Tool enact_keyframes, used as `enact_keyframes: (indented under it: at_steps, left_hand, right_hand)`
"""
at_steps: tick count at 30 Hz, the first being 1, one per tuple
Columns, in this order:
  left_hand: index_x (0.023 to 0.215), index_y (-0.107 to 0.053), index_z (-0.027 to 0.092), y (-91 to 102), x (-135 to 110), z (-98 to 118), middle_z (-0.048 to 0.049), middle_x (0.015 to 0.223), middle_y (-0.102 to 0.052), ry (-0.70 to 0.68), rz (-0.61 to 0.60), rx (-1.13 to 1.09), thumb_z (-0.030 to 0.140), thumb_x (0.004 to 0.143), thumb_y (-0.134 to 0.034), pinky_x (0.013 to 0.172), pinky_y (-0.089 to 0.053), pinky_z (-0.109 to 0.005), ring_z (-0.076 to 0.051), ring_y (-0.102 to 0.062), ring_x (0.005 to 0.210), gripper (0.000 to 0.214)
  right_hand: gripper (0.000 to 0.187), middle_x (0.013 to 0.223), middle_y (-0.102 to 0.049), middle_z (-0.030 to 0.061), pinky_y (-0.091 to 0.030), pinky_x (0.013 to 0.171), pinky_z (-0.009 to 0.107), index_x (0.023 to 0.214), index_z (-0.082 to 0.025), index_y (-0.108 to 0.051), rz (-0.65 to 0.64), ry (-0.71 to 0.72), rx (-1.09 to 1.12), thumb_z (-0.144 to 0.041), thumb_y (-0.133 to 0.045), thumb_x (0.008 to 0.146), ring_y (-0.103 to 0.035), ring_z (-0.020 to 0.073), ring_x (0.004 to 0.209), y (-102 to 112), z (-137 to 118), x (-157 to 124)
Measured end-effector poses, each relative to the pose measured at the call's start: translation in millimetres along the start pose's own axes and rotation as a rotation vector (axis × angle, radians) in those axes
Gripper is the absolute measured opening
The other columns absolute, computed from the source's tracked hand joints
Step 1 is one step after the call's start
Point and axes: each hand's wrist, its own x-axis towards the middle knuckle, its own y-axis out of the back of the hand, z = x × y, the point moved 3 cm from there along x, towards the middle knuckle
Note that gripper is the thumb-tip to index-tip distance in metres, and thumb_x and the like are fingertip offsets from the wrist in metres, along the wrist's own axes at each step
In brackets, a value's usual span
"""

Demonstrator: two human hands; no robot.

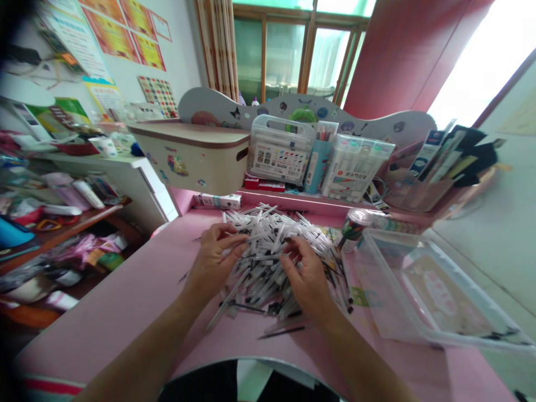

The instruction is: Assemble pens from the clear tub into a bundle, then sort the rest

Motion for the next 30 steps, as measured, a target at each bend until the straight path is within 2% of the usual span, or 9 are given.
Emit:
enact_keyframes:
  at_steps: [2, 4, 8, 11, 17, 22, 26, 28, 30]
  left_hand:
    - [0.096, -0.076, 0.022, 3.8, 1.6, -4.5, -0.0054, 0.100, -0.059, 0.124, 0.066, -0.141, 0.032, 0.083, -0.064, 0.094, -0.043, -0.035, -0.022, -0.054, 0.101, 0.020]
    - [0.099, -0.073, 0.020, 2.9, 2.8, -8.0, -0.0036, 0.095, -0.061, 0.260, 0.045, -0.351, 0.035, 0.083, -0.063, 0.086, -0.046, -0.031, -0.019, -0.057, 0.091, 0.024]
    - [0.096, -0.065, 0.018, -5.3, 1.7, -8.9, 0.0006, 0.084, -0.063, 0.458, 0.006, -0.656, 0.034, 0.079, -0.064, 0.074, -0.045, -0.026, -0.015, -0.057, 0.078, 0.024]
    - [0.091, -0.061, 0.018, -10.9, -0.7, -7.5, 0.0023, 0.081, -0.062, 0.485, 0.014, -0.696, 0.031, 0.076, -0.065, 0.073, -0.044, -0.024, -0.013, -0.056, 0.074, 0.021]
    - [0.091, -0.059, 0.018, -19.9, -5.1, -8.0, 0.0018, 0.083, -0.062, 0.479, -0.055, -0.720, 0.032, 0.077, -0.065, 0.072, -0.044, -0.024, -0.013, -0.056, 0.074, 0.021]
    - [0.092, -0.062, 0.017, -21.2, -5.3, -10.4, 0.0024, 0.079, -0.062, 0.508, -0.081, -0.695, 0.038, 0.083, -0.062, 0.065, -0.043, -0.023, -0.011, -0.055, 0.067, 0.023]
    - [0.090, -0.062, 0.016, -21.9, -5.3, -12.8, 0.0021, 0.074, -0.063, 0.549, -0.066, -0.729, 0.039, 0.082, -0.065, 0.060, -0.043, -0.021, -0.010, -0.057, 0.065, 0.025]
    - [0.091, -0.061, 0.016, -23.8, -6.4, -14.6, 0.0011, 0.076, -0.064, 0.599, -0.056, -0.787, 0.039, 0.079, -0.069, 0.057, -0.044, -0.020, -0.011, -0.059, 0.066, 0.027]
    - [0.091, -0.060, 0.015, -26.3, -8.1, -16.1, -0.0004, 0.078, -0.066, 0.655, -0.049, -0.842, 0.039, 0.076, -0.072, 0.056, -0.046, -0.019, -0.012, -0.062, 0.067, 0.031]
  right_hand:
    - [0.014, 0.092, -0.063, 0.0061, -0.048, 0.083, 0.040, 0.098, -0.021, -0.064, -0.104, 0.103, -0.210, -0.018, -0.059, 0.086, -0.058, 0.0230, 0.088, -8.2, -2.7, -0.3]
    - [0.013, 0.093, -0.061, 0.0076, -0.047, 0.085, 0.043, 0.093, -0.021, -0.067, -0.164, 0.173, -0.385, -0.014, -0.060, 0.084, -0.055, 0.0254, 0.091, -15.8, -2.0, -1.2]
    - [0.012, 0.093, -0.059, 0.0088, -0.048, 0.083, 0.045, 0.094, -0.021, -0.066, -0.179, 0.205, -0.565, -0.017, -0.064, 0.083, -0.054, 0.0276, 0.090, -24.4, 1.0, -1.2]
    - [0.008, 0.092, -0.059, 0.0090, -0.047, 0.083, 0.046, 0.090, -0.022, -0.065, -0.185, 0.193, -0.625, -0.020, -0.066, 0.083, -0.054, 0.0289, 0.090, -27.4, 0.2, 0.5]
    - [0.006, 0.091, -0.060, 0.0093, -0.046, 0.080, 0.044, 0.087, -0.022, -0.066, -0.187, 0.184, -0.689, -0.018, -0.066, 0.083, -0.055, 0.0288, 0.089, -33.0, -2.3, 2.6]
    - [0.006, 0.090, -0.062, 0.0089, -0.046, 0.080, 0.044, 0.084, -0.021, -0.067, -0.204, 0.219, -0.664, -0.015, -0.065, 0.082, -0.054, 0.0283, 0.088, -31.7, -4.3, 3.6]
    - [0.008, 0.091, -0.064, 0.0079, -0.045, 0.084, 0.042, 0.085, -0.020, -0.066, -0.167, 0.233, -0.490, -0.014, -0.062, 0.081, -0.055, 0.0267, 0.090, -21.6, -9.0, 4.2]
    - [0.009, 0.086, -0.065, 0.0055, -0.046, 0.079, 0.038, 0.086, -0.020, -0.064, -0.140, 0.166, -0.336, -0.015, -0.060, 0.081, -0.057, 0.0235, 0.084, -16.2, -9.6, 3.8]
    - [0.006, 0.076, -0.063, 0.0018, -0.045, 0.068, 0.032, 0.085, -0.020, -0.063, -0.129, 0.040, -0.175, -0.018, -0.058, 0.082, -0.057, 0.0188, 0.071, -13.0, -7.9, 2.9]
